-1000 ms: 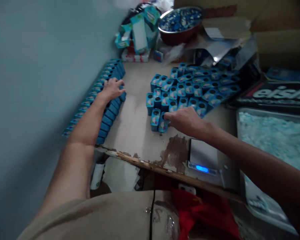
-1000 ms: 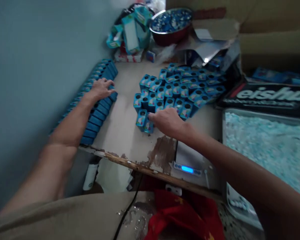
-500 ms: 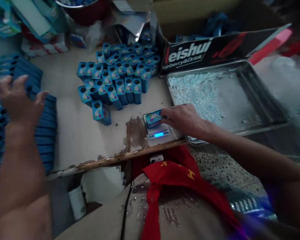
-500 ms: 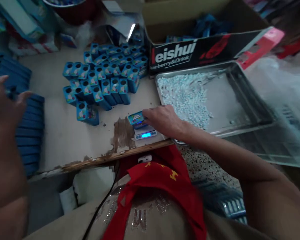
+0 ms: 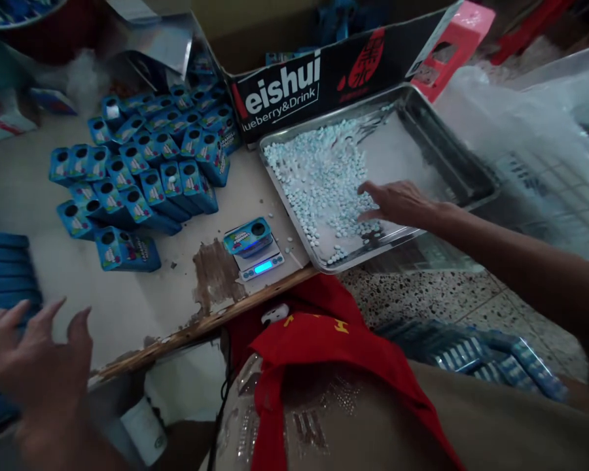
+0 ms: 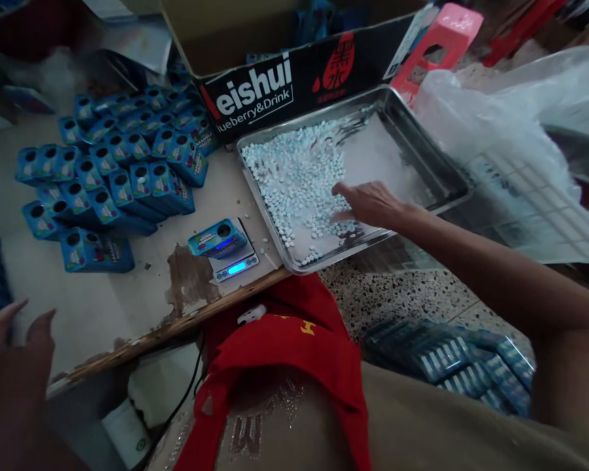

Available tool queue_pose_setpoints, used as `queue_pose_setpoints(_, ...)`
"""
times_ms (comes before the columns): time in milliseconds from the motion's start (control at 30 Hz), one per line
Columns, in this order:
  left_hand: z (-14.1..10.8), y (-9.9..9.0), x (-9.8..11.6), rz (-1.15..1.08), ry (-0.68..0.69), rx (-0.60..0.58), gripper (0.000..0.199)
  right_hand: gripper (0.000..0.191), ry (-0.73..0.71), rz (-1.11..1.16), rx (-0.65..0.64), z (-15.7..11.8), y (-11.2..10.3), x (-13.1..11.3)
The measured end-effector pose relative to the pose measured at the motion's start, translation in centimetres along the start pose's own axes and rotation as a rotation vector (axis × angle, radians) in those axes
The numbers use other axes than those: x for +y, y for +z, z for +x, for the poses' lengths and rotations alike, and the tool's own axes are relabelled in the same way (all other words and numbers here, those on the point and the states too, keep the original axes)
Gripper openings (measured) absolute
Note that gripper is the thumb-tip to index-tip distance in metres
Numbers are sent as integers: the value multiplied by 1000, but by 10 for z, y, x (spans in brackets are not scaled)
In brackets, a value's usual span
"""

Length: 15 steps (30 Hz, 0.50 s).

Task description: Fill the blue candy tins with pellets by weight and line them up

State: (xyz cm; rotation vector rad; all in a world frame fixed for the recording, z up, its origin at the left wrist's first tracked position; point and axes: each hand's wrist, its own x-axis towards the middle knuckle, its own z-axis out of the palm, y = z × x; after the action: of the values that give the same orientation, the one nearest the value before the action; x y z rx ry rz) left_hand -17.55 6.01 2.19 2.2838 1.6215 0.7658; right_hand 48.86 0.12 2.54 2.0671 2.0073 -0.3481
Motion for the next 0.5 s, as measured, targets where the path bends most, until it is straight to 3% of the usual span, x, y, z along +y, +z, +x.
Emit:
queue_pose_setpoints(100, 1, 16, 13, 169, -107, 181, 28, 65, -254, -58, -67, -2, 17, 10)
queue_pose_setpoints(233, -1, 40, 26, 225, -48, 218, 24, 46, -476, -58, -26, 10, 28, 10)
queue_pose_setpoints(333, -13, 54, 33, 216, -61, 185, 29, 17, -466, -51, -18, 18, 37, 10)
queue_pose_setpoints(433, -26, 65, 33, 186, -37, 208, 36, 40, -373, 78, -36, 21, 42, 4)
queue_pose_setpoints(500, -31, 68, 31, 171, 8, 186, 40, 45, -216, 269, 43, 20, 38, -6)
